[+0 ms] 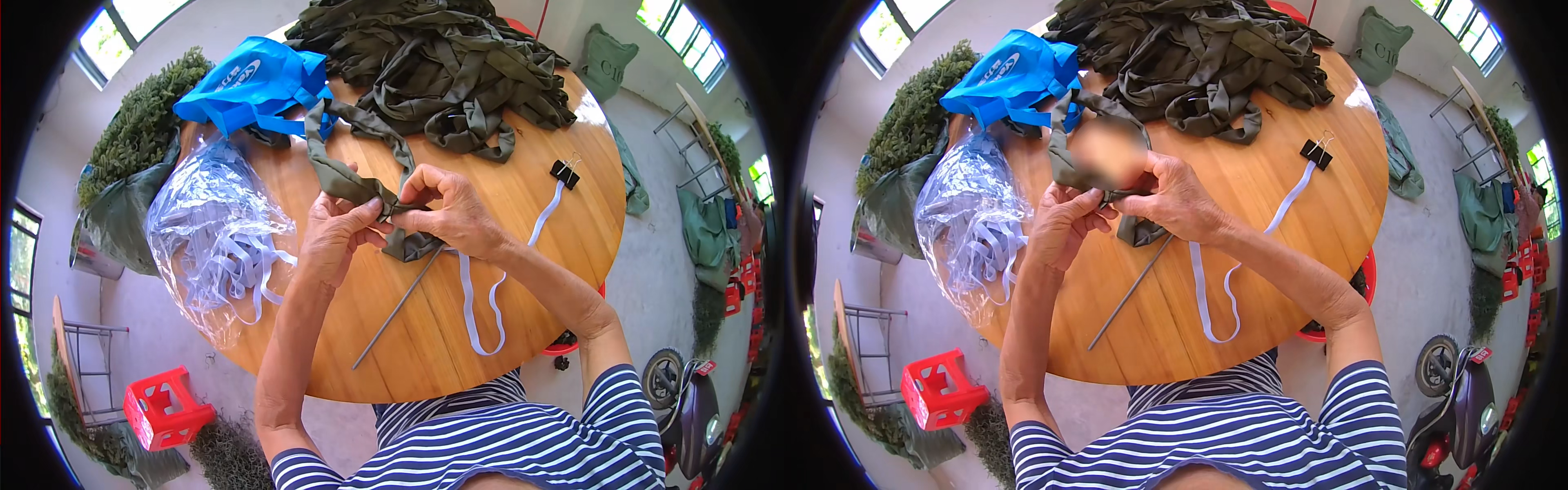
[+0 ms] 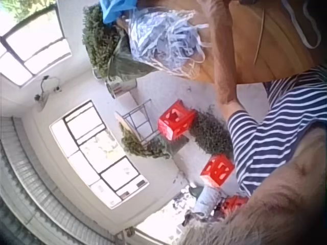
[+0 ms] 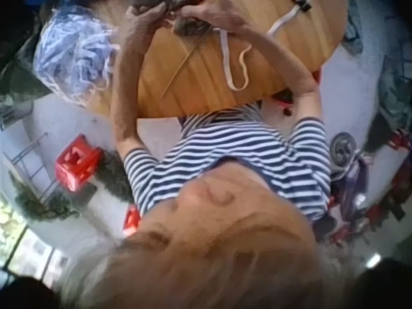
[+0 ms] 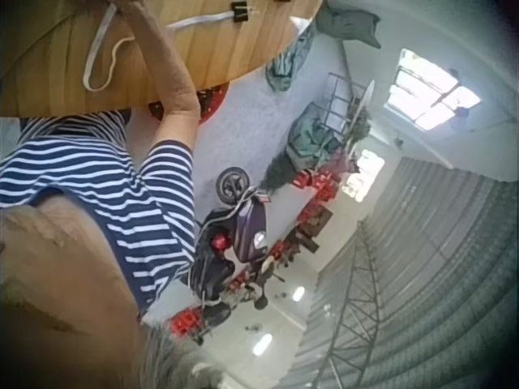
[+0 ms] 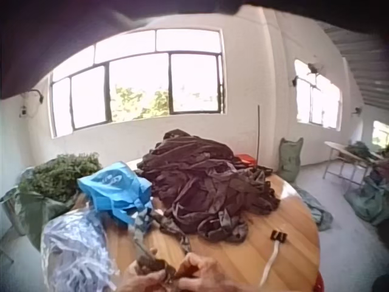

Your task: The person assembles green fabric items by inserting a white elastic band into a fabric casing using a metal rod. They pull the elastic through the casing, gather the fabric, and secure the ends with a binder clip. The process is repeated for multiple fabric items on a wooden table.

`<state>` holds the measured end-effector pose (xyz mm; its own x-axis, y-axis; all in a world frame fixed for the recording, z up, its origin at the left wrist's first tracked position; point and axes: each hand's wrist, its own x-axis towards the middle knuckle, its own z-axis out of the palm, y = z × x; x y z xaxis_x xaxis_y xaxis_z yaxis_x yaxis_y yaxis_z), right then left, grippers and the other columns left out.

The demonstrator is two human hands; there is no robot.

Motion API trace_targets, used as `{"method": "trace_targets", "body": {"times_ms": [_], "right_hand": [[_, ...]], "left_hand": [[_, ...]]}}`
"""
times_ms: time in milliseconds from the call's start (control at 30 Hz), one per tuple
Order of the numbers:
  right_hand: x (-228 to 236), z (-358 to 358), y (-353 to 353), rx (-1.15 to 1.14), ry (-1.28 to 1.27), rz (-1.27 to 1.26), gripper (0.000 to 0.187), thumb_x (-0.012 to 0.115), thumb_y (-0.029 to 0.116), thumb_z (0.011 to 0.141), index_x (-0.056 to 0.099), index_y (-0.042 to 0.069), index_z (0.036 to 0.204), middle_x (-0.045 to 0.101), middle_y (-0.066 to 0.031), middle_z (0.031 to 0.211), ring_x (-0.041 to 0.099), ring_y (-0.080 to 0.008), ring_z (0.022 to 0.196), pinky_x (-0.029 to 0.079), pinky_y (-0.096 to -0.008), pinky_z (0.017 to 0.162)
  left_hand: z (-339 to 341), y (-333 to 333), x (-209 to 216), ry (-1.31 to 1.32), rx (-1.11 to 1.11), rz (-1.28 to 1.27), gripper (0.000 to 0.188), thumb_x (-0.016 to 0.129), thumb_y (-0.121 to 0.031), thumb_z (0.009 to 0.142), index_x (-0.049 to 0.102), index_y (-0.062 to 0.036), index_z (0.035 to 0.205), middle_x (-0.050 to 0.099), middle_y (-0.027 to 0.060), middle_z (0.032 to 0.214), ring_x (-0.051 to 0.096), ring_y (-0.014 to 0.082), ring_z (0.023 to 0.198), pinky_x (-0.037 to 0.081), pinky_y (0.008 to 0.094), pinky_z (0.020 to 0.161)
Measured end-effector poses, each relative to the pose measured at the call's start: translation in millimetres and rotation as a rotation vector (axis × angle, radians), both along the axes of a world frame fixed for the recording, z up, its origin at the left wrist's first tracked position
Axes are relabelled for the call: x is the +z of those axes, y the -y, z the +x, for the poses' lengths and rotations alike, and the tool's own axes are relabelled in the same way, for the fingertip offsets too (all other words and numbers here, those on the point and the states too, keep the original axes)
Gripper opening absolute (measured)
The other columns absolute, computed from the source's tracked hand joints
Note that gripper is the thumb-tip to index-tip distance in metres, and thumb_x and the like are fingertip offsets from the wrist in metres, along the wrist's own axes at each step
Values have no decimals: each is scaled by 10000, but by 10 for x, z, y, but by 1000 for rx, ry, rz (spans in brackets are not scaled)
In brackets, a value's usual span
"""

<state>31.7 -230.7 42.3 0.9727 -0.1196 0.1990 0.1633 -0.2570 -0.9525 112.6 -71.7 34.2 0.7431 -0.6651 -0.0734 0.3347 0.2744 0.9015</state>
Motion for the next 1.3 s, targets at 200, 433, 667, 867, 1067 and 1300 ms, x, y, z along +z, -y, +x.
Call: {"method": "trace_targets", "body": {"times_ms": [200, 433, 667, 867, 1067, 1300], "right_hand": [[117, 27, 48, 121, -246, 213, 234, 647, 185, 767, 593, -2, 898, 604, -34, 796, 538, -71, 739, 444, -225, 668], [-112, 62, 152, 200, -327, 769, 149, 587, 131, 805, 591, 27, 911, 618, -39, 838, 567, -85, 744, 451, -218, 715], [-22, 26, 92, 111, -282, 400, 153, 571, 167, 813, 607, 30, 873, 610, -22, 807, 544, -78, 736, 424, -249, 723], [85, -298, -45, -92, 368, -709, 99, 595, 116, 734, 592, 75, 824, 564, -81, 736, 545, -241, 755, 413, -335, 723], [-484, -455, -368, 282, 461, -930, 135, 575, 91, 671, 551, 70, 801, 518, -68, 831, 504, -209, 834, 415, -338, 709], [-360, -439, -186, 174, 537, -748, 92, 567, 55, 752, 538, 53, 839, 524, -82, 794, 546, -210, 717, 451, -313, 623]], "left_hand": [[-87, 22, -26, 176, -17, 100, 664, 620, -1, 751, 260, 3, 1309, 607, 104, 898, 614, 176, 638, 502, 250, 493], [-106, 43, 65, 218, -38, 4, 625, 580, 25, 751, 294, -20, 1305, 606, 104, 928, 614, 173, 664, 498, 245, 513], [-79, -7, -8, 200, -46, 26, 549, 568, 9, 763, 359, -32, 1269, 605, 96, 920, 614, 157, 656, 491, 233, 504], [38, -111, 5, 196, 213, -32, 376, 551, 2, 781, 461, -29, 1145, 616, 81, 844, 606, 139, 600, 489, 222, 484], [18, -123, 62, 215, 277, -86, 345, 553, -5, 792, 474, -33, 1128, 619, 75, 836, 605, 131, 593, 493, 217, 481], [12, -137, 45, 259, 266, -4, 246, 595, -30, 773, 524, -19, 1008, 620, 76, 803, 599, 127, 590, 489, 220, 481]]}}
